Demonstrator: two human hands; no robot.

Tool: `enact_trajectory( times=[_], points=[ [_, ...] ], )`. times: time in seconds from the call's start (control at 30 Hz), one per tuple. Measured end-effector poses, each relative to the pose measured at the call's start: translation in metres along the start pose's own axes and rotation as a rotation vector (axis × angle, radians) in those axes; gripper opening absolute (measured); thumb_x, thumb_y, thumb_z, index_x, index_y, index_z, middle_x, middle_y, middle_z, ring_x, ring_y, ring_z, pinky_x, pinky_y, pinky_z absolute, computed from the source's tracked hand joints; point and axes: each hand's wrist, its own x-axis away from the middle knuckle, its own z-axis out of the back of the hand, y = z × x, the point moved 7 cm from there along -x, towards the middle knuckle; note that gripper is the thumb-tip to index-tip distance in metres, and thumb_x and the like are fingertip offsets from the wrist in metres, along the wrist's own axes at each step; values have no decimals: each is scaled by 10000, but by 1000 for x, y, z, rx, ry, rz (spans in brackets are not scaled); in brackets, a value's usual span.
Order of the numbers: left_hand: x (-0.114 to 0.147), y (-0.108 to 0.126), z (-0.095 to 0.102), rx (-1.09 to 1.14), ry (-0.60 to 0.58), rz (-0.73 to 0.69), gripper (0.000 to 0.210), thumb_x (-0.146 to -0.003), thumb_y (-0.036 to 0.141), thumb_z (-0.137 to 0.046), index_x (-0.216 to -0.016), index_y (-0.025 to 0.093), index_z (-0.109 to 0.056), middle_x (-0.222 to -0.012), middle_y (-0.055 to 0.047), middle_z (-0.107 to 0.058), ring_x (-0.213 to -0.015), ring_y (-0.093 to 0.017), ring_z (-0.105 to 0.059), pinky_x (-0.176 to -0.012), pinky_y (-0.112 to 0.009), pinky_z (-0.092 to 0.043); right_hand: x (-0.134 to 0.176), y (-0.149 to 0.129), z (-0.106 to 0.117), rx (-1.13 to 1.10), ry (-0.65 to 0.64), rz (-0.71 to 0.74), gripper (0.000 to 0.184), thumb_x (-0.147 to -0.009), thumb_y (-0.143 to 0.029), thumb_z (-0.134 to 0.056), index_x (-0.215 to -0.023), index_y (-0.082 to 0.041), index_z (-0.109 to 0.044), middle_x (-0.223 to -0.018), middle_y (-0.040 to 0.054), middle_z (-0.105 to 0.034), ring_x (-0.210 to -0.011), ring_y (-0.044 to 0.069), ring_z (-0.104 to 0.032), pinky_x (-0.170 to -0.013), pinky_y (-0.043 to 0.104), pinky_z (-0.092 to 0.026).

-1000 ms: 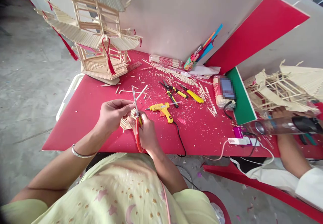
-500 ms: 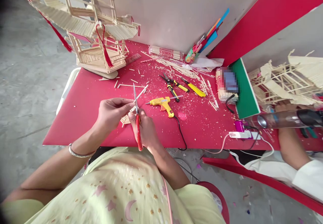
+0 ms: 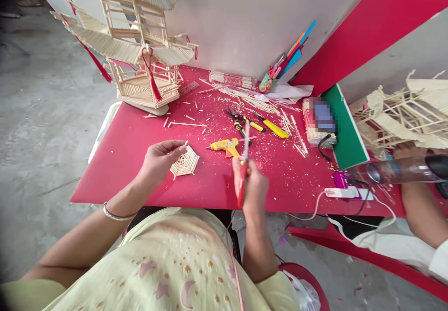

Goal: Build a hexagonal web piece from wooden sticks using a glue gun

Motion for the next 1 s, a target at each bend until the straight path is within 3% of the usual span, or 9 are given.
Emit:
enact_trajectory(
  times=[0.07,0.13,0.33,0.43,0.5,0.63,0.7,0.87,1.0],
  points=[
    [0,-1,-3,63,-22,27,414,-646,456,-909,-895,140,-812,-685,-26,-690,-553,-84,-515,-491,-209,-361,-11,33,30,350,130,-152,678,-930,-770,-467,-1150,-192,-744,-762,124,-725,-716,282,-675,-692,372,-485],
    [1,-1,-6,114,-49,47,402,-643,436,-917,-881,135,-798,-640,-5,-650,-519,-60,-468,-471,-192,-336,-19,64,43,568,103,-283,681,-947,-742,-452,-1276,-202,-706,-886,178,-754,-823,340,-709,-742,426,-501],
    [-2,-1,-1,170,-87,59,339,-698,376,-880,-854,122,-721,-624,-7,-655,-474,-58,-500,-422,-175,-344,-25,102,39,695,-33,-398,561,-976,-482,-520,-1457,-199,-578,-1142,228,-735,-1040,389,-710,-813,482,-531],
    [-2,1,14,189,-46,53,308,-703,323,-870,-842,128,-677,-758,-64,-739,-557,-102,-637,-447,-181,-417,-23,61,35,529,161,-152,458,-997,-406,-484,-1341,-166,-668,-1266,223,-695,-1178,364,-659,-940,483,-514],
    [-1,1,23,210,-31,73,299,-696,287,-871,-827,135,-648,-815,-80,-758,-627,-134,-700,-467,-181,-455,-17,18,17,229,167,84,407,-1015,-411,-465,-1244,-188,-718,-1261,174,-713,-1182,307,-661,-1001,440,-505],
    [4,-5,28,309,-94,150,284,-703,269,-873,-834,149,-652,-881,-74,-763,-736,-156,-743,-522,-177,-520,5,-65,-67,-435,-434,269,384,-953,-484,-637,-1259,-256,-688,-1161,73,-764,-965,209,-735,-800,309,-590],
    [5,-8,32,354,-84,154,263,-696,262,-880,-823,153,-677,-907,-60,-756,-737,-124,-722,-560,-170,-538,11,-94,-96,-589,-545,301,346,-940,-471,-668,-1202,-248,-707,-1124,57,-772,-956,198,-735,-814,296,-590],
    [-9,-13,51,241,-73,178,244,-670,314,-890,-768,157,-730,-660,-17,-664,-509,-85,-562,-463,-197,-451,-5,-116,-124,-542,-494,429,256,-1019,-401,-562,-1036,-242,-762,-984,32,-755,-902,179,-708,-881,299,-556],
    [-36,2,64,-223,-190,112,295,-732,432,-829,-689,145,-775,-581,-39,-643,-463,-91,-492,-437,-220,-359,-18,-124,-123,-321,-438,654,237,-1025,-254,-544,-1079,-245,-775,-999,52,-728,-927,177,-684,-898,295,-523]
  ],
)
